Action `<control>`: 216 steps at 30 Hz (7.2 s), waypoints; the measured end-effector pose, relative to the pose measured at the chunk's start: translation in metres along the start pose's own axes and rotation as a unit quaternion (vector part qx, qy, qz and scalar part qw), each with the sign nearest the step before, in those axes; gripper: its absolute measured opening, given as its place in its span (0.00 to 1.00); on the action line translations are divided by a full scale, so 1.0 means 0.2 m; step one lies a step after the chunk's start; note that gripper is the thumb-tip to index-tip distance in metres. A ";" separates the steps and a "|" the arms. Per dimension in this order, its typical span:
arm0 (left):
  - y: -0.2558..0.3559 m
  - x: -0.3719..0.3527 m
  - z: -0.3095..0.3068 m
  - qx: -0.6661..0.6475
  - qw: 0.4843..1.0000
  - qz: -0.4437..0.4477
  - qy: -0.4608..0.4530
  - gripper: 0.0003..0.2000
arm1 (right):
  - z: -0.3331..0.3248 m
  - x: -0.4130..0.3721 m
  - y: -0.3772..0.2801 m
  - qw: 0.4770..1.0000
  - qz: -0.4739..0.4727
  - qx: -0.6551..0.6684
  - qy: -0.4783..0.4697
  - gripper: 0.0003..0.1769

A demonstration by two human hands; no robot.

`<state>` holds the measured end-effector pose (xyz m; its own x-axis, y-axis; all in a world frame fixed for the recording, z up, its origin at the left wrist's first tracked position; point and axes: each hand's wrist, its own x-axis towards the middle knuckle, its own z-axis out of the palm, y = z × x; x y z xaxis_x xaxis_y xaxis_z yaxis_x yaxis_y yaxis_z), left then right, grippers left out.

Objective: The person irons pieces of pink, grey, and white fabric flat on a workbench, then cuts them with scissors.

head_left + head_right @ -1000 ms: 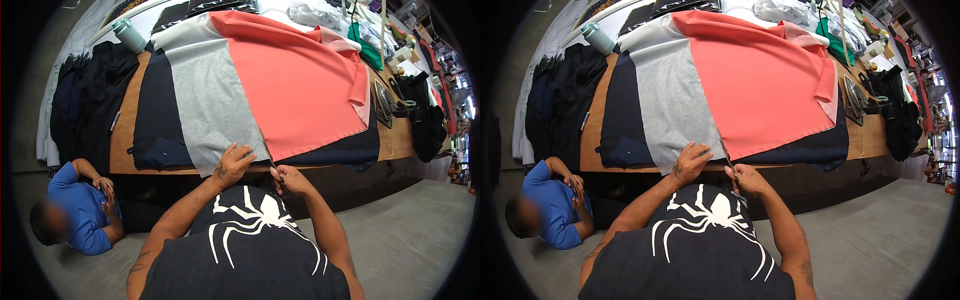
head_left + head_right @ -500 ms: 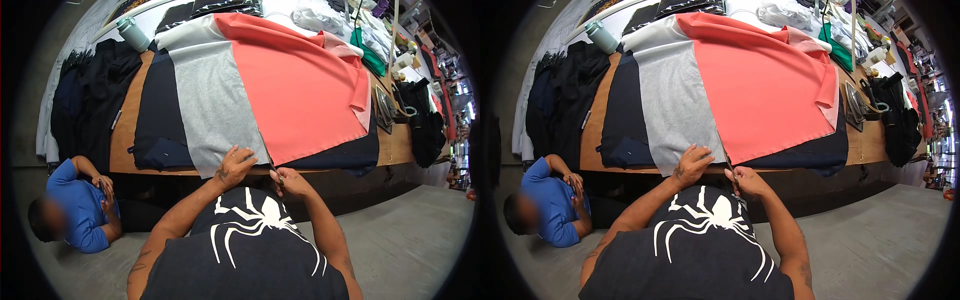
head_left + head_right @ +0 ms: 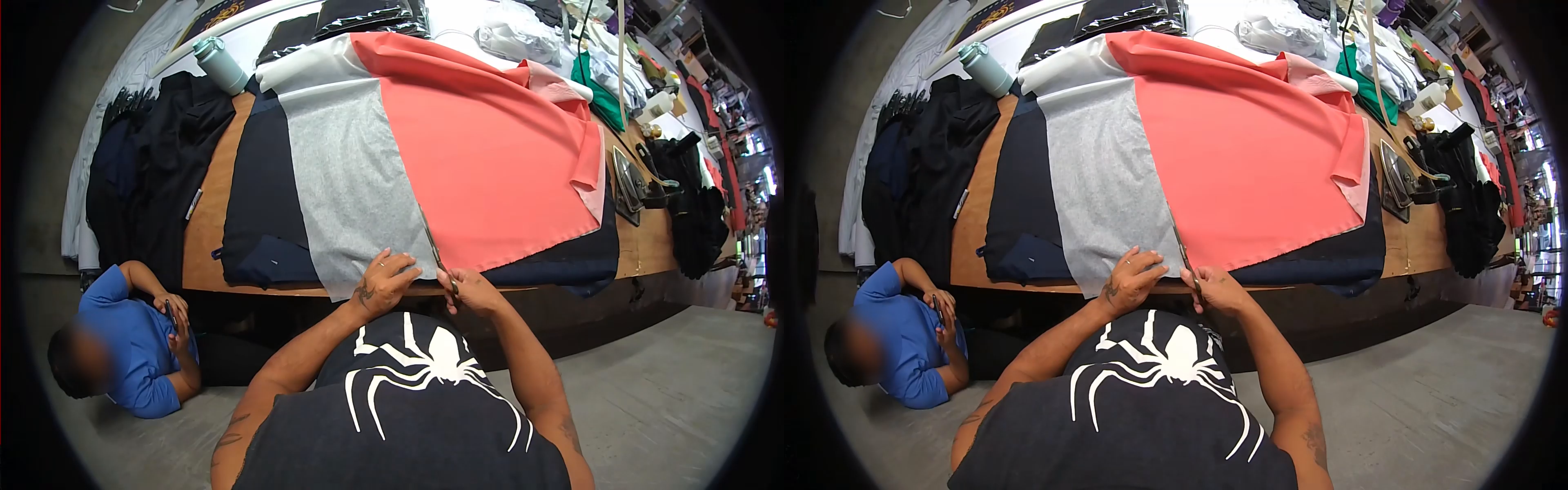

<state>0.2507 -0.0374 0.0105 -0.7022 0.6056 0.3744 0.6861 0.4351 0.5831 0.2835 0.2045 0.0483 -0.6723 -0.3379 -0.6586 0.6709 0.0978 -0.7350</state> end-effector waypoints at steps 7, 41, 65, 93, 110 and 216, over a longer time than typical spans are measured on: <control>0.00 0.00 -0.01 -0.022 1.000 -0.012 -0.007 0.12 | -0.03 0.05 0.01 0.999 0.013 0.034 -0.004 0.29; -0.05 0.03 -0.05 -0.030 0.999 0.016 -0.026 0.12 | -0.07 0.35 -0.23 1.000 -0.012 -0.013 0.023 0.26; -0.10 0.01 -0.06 -0.070 0.996 0.031 -0.036 0.13 | -0.15 0.64 -0.47 0.999 0.021 0.049 -0.009 0.29; -0.07 0.01 -0.09 -0.111 0.993 0.008 -0.047 0.11 | -0.19 0.73 -0.60 0.992 -0.040 -0.110 0.042 0.27; 0.06 -0.04 -0.14 -0.072 0.951 -0.266 0.138 0.10 | -1.32 -0.15 0.00 0.610 -0.037 -0.282 0.739 0.23; -0.28 -0.10 -0.24 0.151 0.976 -0.129 -0.093 0.38 | 0.42 0.33 -0.11 0.995 -0.002 0.103 0.013 0.27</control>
<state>0.2177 -0.1060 0.0051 -0.8312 0.5485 0.0908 0.5362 0.7477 0.3916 0.2512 0.1018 0.0351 -0.6811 -0.3125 -0.6621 0.7163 -0.0974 -0.6909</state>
